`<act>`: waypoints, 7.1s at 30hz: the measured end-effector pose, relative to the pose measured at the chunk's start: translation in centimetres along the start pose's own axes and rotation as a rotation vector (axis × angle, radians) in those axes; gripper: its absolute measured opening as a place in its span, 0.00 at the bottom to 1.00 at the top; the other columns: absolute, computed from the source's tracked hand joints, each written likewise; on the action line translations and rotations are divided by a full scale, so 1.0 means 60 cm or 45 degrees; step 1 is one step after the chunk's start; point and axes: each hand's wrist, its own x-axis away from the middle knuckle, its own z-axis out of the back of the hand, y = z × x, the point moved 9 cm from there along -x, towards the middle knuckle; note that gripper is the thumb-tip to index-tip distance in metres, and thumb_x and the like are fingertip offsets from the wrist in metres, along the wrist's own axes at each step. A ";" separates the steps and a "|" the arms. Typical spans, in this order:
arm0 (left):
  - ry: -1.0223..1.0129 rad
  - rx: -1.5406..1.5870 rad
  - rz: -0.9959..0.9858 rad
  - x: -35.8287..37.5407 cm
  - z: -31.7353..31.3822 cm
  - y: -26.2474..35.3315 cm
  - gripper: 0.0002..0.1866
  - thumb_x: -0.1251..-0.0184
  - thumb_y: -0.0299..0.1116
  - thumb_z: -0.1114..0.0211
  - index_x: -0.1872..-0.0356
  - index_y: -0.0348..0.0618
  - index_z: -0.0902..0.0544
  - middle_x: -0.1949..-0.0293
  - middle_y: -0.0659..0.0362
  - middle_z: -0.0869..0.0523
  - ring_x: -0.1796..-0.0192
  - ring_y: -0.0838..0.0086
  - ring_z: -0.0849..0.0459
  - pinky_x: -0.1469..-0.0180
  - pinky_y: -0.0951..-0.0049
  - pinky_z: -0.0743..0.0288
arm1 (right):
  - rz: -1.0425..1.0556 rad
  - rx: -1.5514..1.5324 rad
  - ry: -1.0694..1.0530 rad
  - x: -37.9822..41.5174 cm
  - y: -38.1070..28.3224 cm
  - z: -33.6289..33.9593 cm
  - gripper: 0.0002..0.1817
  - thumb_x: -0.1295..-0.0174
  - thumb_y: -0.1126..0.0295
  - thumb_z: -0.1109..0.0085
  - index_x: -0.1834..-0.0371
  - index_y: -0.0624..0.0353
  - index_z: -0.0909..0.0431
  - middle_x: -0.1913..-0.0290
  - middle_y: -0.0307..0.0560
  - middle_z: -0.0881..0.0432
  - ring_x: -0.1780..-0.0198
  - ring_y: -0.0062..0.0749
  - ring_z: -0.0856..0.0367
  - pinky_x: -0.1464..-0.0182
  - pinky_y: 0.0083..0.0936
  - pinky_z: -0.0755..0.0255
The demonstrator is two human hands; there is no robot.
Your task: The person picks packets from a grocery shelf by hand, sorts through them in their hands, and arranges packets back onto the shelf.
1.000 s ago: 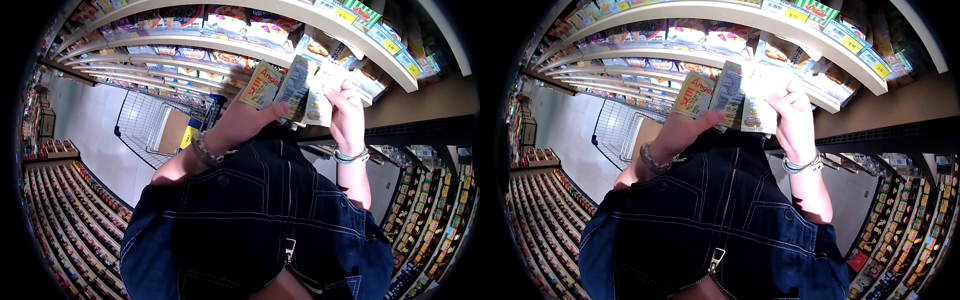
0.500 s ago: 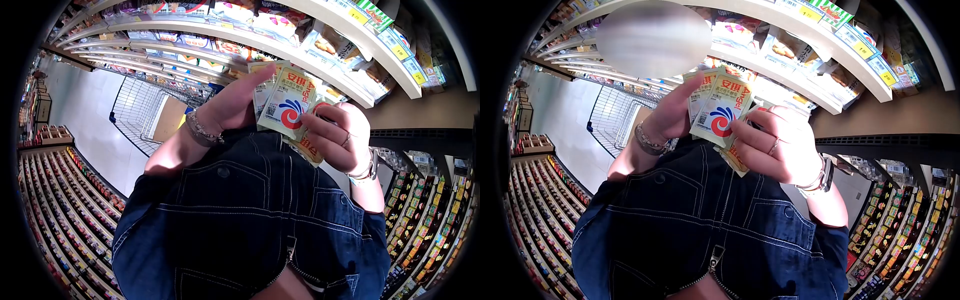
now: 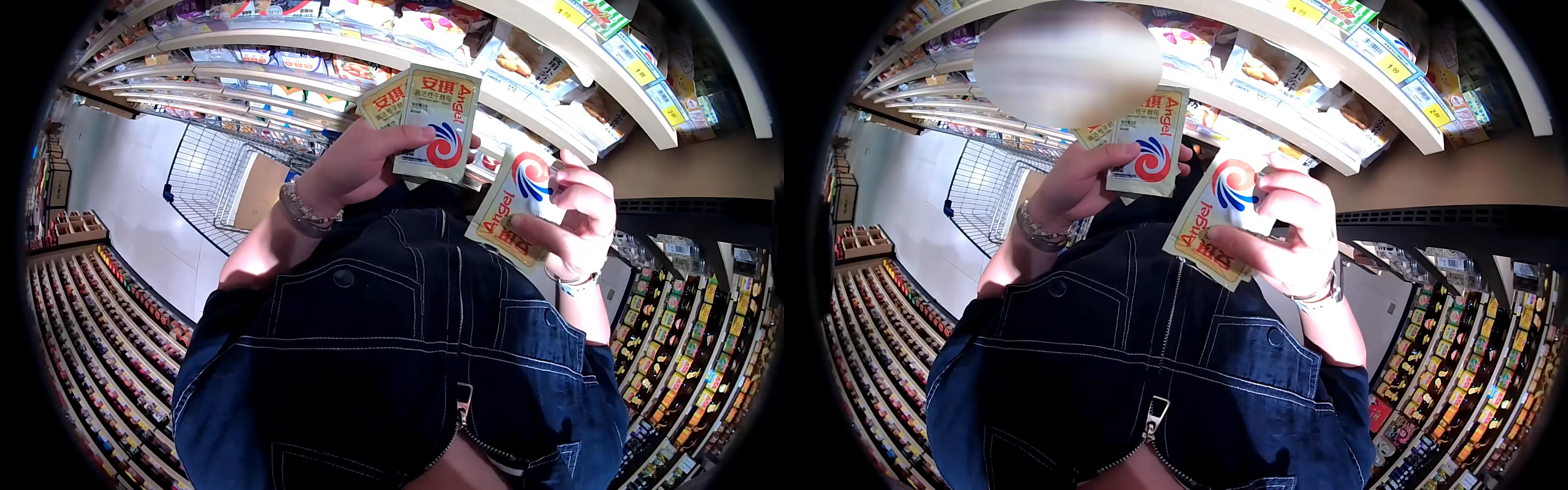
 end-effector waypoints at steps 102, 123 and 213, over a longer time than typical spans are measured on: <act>-0.003 0.031 0.339 0.001 -0.005 -0.150 0.21 0.51 0.19 0.42 0.51 0.37 0.28 0.59 0.57 0.20 0.60 0.74 0.19 0.55 0.76 0.25 | -1.219 -0.747 -0.320 0.075 0.124 -0.099 0.43 0.53 0.80 0.37 0.34 0.54 0.51 0.52 0.42 0.32 0.60 0.19 0.29 0.58 0.15 0.30; -0.073 -1.462 -0.784 -0.222 -0.192 0.202 0.38 0.47 0.29 0.37 0.37 0.40 0.48 0.41 0.46 0.38 0.38 0.60 0.37 0.37 0.63 0.42 | -0.788 -0.267 0.036 -0.170 0.265 0.118 0.24 0.58 0.74 0.32 0.55 0.68 0.27 0.60 0.45 0.19 0.60 0.22 0.22 0.55 0.20 0.28; -0.034 -2.753 0.102 -0.409 -0.181 0.146 0.20 0.58 0.42 0.38 0.68 0.35 0.18 0.65 0.46 0.18 0.63 0.58 0.19 0.58 0.67 0.25 | -1.227 -0.116 0.444 -0.226 0.561 0.103 0.11 0.56 0.66 0.45 0.71 0.61 0.27 0.72 0.47 0.28 0.70 0.34 0.32 0.67 0.33 0.36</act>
